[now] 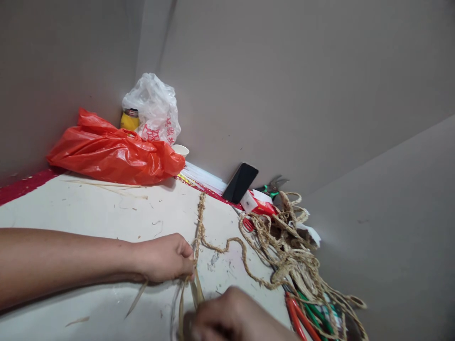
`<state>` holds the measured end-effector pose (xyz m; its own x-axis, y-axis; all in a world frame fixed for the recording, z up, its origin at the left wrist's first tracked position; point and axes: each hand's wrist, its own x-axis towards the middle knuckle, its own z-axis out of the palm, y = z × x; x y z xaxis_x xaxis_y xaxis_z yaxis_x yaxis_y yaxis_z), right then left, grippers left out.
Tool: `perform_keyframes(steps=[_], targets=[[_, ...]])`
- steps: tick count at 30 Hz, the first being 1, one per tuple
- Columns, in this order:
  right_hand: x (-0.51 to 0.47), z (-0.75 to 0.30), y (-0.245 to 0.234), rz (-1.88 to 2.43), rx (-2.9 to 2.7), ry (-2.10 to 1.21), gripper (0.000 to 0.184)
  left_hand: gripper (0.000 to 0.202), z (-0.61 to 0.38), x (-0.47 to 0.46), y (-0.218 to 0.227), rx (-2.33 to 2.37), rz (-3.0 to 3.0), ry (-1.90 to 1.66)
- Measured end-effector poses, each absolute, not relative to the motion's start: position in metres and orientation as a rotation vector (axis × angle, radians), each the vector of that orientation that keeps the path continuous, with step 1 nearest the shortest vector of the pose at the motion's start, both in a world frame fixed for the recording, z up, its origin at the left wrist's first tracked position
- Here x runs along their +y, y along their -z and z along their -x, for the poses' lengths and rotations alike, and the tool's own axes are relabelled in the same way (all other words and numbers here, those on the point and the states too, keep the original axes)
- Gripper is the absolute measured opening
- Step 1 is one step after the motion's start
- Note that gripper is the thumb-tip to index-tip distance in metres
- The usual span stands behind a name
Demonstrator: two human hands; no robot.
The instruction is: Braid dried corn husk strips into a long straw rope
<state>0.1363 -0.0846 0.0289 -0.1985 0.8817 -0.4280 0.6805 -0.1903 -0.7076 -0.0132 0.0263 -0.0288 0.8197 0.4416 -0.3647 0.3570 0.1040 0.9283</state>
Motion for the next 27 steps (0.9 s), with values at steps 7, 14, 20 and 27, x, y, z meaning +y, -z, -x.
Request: perform_keyframes(steps=[7, 14, 20, 27], targets=[[-0.052, -0.146, 0.0, 1.642, -1.521, -1.319, 0.044, 0.014, 0.013, 0.026, 0.028, 0.451, -1.318, -0.129], [-0.05, -0.15, 0.018, 1.486, -1.256, -1.697, 0.043, 0.02, 0.014, 0.03, 0.027, 0.498, -1.55, -0.098], [-0.048, -0.145, 0.025, 1.455, -0.891, -1.801, 0.036, 0.018, 0.019, 0.032, 0.013, 0.58, -1.949, -0.064], [-0.056, -0.133, 0.029, 1.647, -1.058, -1.456, 0.034, 0.023, 0.028, 0.013, -0.001, 0.714, -2.407, -0.129]])
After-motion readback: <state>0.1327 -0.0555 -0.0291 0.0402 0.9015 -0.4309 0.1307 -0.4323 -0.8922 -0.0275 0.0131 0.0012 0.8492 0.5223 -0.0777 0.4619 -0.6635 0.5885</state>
